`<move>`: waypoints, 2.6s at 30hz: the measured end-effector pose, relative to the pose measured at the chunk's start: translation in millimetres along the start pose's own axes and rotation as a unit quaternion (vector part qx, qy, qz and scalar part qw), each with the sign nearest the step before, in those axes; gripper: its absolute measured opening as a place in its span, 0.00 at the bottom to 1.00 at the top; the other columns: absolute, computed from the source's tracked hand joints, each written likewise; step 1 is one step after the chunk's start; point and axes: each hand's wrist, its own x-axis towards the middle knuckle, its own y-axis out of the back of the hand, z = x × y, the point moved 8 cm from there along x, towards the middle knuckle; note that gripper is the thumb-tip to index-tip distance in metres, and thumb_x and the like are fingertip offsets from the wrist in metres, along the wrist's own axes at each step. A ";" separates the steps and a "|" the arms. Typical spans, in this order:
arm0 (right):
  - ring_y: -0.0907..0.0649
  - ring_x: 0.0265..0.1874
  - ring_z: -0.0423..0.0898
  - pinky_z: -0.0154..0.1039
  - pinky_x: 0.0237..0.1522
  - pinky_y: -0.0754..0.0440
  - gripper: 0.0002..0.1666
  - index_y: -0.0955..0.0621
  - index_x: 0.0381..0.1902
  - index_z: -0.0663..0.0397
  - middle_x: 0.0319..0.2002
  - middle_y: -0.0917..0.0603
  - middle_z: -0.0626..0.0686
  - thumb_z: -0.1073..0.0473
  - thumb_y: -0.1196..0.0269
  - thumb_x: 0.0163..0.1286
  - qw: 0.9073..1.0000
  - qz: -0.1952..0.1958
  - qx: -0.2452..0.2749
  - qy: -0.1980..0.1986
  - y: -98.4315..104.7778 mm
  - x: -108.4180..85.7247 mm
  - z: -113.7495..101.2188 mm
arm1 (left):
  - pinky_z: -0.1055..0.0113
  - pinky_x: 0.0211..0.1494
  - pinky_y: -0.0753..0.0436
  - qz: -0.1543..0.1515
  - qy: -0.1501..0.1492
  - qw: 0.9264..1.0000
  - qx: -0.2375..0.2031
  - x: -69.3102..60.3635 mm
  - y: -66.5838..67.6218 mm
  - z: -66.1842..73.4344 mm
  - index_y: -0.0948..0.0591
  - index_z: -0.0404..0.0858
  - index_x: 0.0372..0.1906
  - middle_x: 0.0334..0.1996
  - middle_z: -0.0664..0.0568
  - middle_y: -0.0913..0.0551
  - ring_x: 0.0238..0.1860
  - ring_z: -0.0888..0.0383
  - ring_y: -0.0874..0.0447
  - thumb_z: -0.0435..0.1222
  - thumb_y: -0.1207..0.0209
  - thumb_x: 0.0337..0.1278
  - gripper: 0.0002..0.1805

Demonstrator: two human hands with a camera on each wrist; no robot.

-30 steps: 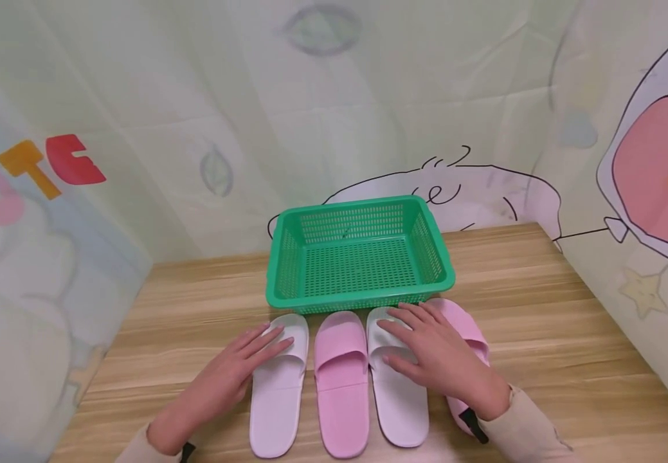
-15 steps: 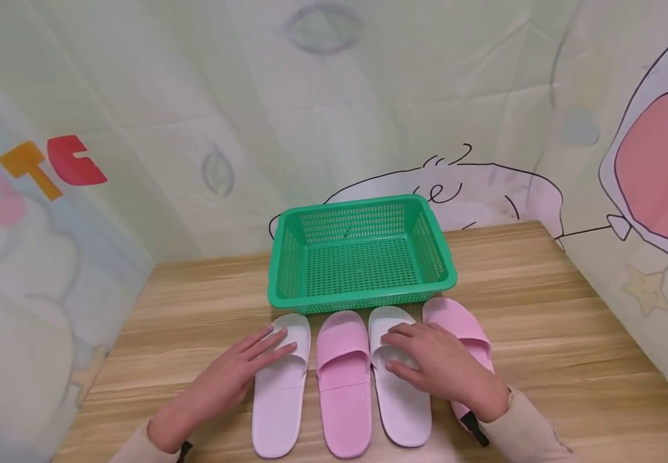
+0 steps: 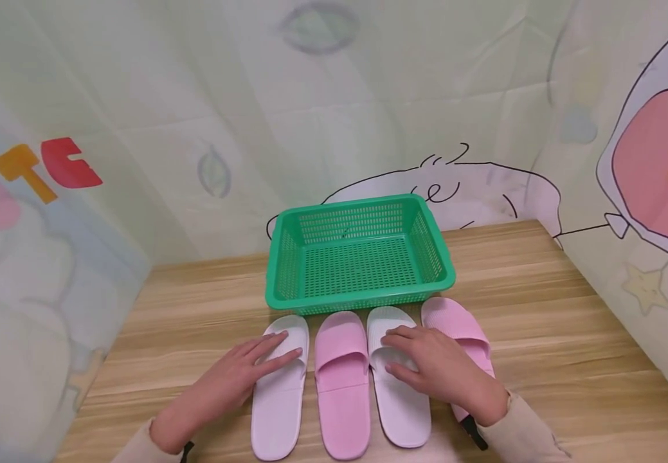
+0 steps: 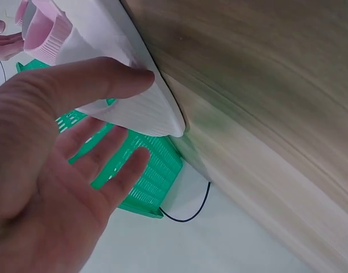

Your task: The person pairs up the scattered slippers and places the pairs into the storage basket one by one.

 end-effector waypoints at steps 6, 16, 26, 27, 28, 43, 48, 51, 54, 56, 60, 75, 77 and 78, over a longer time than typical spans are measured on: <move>0.12 0.52 0.50 0.52 0.53 0.13 0.20 0.13 0.59 0.50 0.56 0.12 0.49 0.51 0.31 0.74 1.000 0.011 0.001 -0.002 1.4 0.8 -1.5 | 0.43 0.67 0.18 0.005 -0.001 1.000 0.008 1.5 7.5 -0.4 0.28 0.54 0.78 0.74 0.42 0.26 0.71 0.42 0.24 0.15 0.41 0.58 0.46; 0.12 0.53 0.51 0.52 0.54 0.13 0.20 0.14 0.61 0.49 0.57 0.12 0.49 0.50 0.32 0.75 1.000 0.003 0.010 -0.020 0.0 -2.2 1.0 | 0.44 0.61 0.16 0.008 0.002 0.999 0.034 3.9 15.2 -3.8 0.24 0.55 0.74 0.68 0.44 0.20 0.66 0.44 0.19 0.18 0.34 0.50 0.46; 0.12 0.53 0.51 0.52 0.55 0.13 0.21 0.14 0.61 0.50 0.57 0.13 0.49 0.50 0.32 0.75 1.000 0.003 0.014 -0.015 -1.1 -3.1 0.4 | 0.39 0.60 0.17 -0.018 0.077 0.996 0.035 0.5 14.2 -19.1 0.23 0.53 0.72 0.65 0.42 0.20 0.64 0.40 0.19 0.32 0.21 0.41 0.47; 0.12 0.53 0.50 0.52 0.55 0.13 0.21 0.14 0.61 0.50 0.57 0.13 0.49 0.50 0.32 0.75 1.000 0.003 0.014 -0.015 -0.9 -3.3 0.5 | 0.38 0.60 0.17 -0.021 0.085 0.996 0.036 0.0 14.1 -21.0 0.24 0.53 0.72 0.64 0.42 0.20 0.64 0.40 0.19 0.33 0.21 0.40 0.47; 0.12 0.53 0.50 0.52 0.55 0.13 0.21 0.14 0.61 0.50 0.57 0.13 0.49 0.50 0.32 0.75 1.000 0.003 0.014 -0.015 -1.0 -3.4 0.8 | 0.38 0.59 0.17 -0.022 0.091 0.995 0.038 -0.4 14.2 -22.7 0.24 0.52 0.72 0.64 0.42 0.20 0.64 0.41 0.20 0.34 0.21 0.39 0.47; 0.12 0.53 0.47 0.50 0.53 0.12 0.20 0.14 0.60 0.50 0.55 0.13 0.47 0.51 0.31 0.74 1.000 0.021 0.013 -0.012 -2.9 -5.0 2.1 | 0.36 0.59 0.19 0.025 0.148 0.987 0.056 -9.1 20.9 -37.6 0.23 0.45 0.68 0.59 0.41 0.21 0.62 0.36 0.21 0.41 0.19 0.27 0.50; 0.12 0.53 0.47 0.50 0.54 0.13 0.20 0.14 0.60 0.50 0.56 0.13 0.47 0.51 0.31 0.74 1.000 0.015 0.013 -0.017 -3.2 -5.6 3.2 | 0.36 0.59 0.19 0.031 0.148 0.987 0.050 -10.5 19.4 -41.4 0.23 0.38 0.68 0.64 0.40 0.19 0.65 0.37 0.22 0.41 0.17 0.24 0.52; 0.13 0.54 0.47 0.50 0.55 0.13 0.20 0.14 0.60 0.50 0.56 0.13 0.47 0.51 0.31 0.74 1.000 0.014 0.014 -0.021 -4.1 -6.6 4.2 | 0.36 0.59 0.19 0.023 0.149 0.987 0.047 -11.0 18.1 -43.3 0.24 0.36 0.68 0.65 0.41 0.19 0.65 0.38 0.22 0.41 0.17 0.24 0.53; 0.13 0.54 0.47 0.50 0.54 0.13 0.20 0.14 0.60 0.50 0.56 0.13 0.47 0.51 0.31 0.73 1.000 0.017 0.013 -0.020 -4.4 -7.5 4.4 | 0.36 0.59 0.19 0.015 0.151 0.988 0.037 -11.5 17.0 -44.9 0.25 0.36 0.70 0.66 0.42 0.19 0.66 0.39 0.22 0.40 0.17 0.27 0.53; 0.13 0.54 0.47 0.50 0.54 0.13 0.20 0.14 0.60 0.51 0.56 0.13 0.48 0.52 0.30 0.73 1.000 0.021 0.013 -0.016 -4.0 -7.9 3.9 | 0.36 0.60 0.18 0.008 0.151 0.988 0.034 -11.7 16.4 -45.7 0.25 0.37 0.72 0.67 0.42 0.20 0.66 0.40 0.22 0.39 0.16 0.28 0.54; 0.13 0.54 0.47 0.49 0.55 0.13 0.20 0.14 0.60 0.51 0.56 0.13 0.47 0.53 0.30 0.73 0.999 0.023 0.017 -0.014 -4.0 -7.7 3.5 | 0.36 0.59 0.18 -0.009 0.150 0.988 0.030 -11.4 14.4 -46.5 0.26 0.39 0.73 0.68 0.41 0.21 0.67 0.40 0.22 0.38 0.14 0.31 0.55; 0.13 0.56 0.48 0.49 0.56 0.13 0.21 0.14 0.61 0.51 0.57 0.13 0.48 0.53 0.30 0.73 0.999 0.024 0.027 -0.013 -7.1 -6.1 3.9 | 0.31 0.62 0.20 -0.051 0.162 0.984 -0.052 -17.2 23.0 -56.1 0.25 0.39 0.73 0.67 0.40 0.21 0.65 0.34 0.22 0.39 0.13 0.33 0.54; 0.13 0.56 0.48 0.50 0.56 0.13 0.21 0.14 0.61 0.52 0.57 0.13 0.48 0.53 0.30 0.73 0.999 0.024 0.027 -0.013 -6.7 -6.1 3.7 | 0.32 0.62 0.20 -0.038 0.160 0.985 -0.056 -18.5 26.6 -56.7 0.25 0.39 0.73 0.66 0.40 0.21 0.64 0.35 0.21 0.41 0.13 0.32 0.54; 0.13 0.56 0.48 0.50 0.56 0.13 0.21 0.14 0.61 0.52 0.57 0.13 0.48 0.53 0.30 0.73 0.999 0.023 0.027 -0.014 -6.7 -6.1 3.9 | 0.33 0.62 0.20 -0.030 0.158 0.985 -0.058 -18.6 28.3 -56.7 0.25 0.40 0.73 0.66 0.41 0.20 0.64 0.36 0.21 0.42 0.13 0.32 0.54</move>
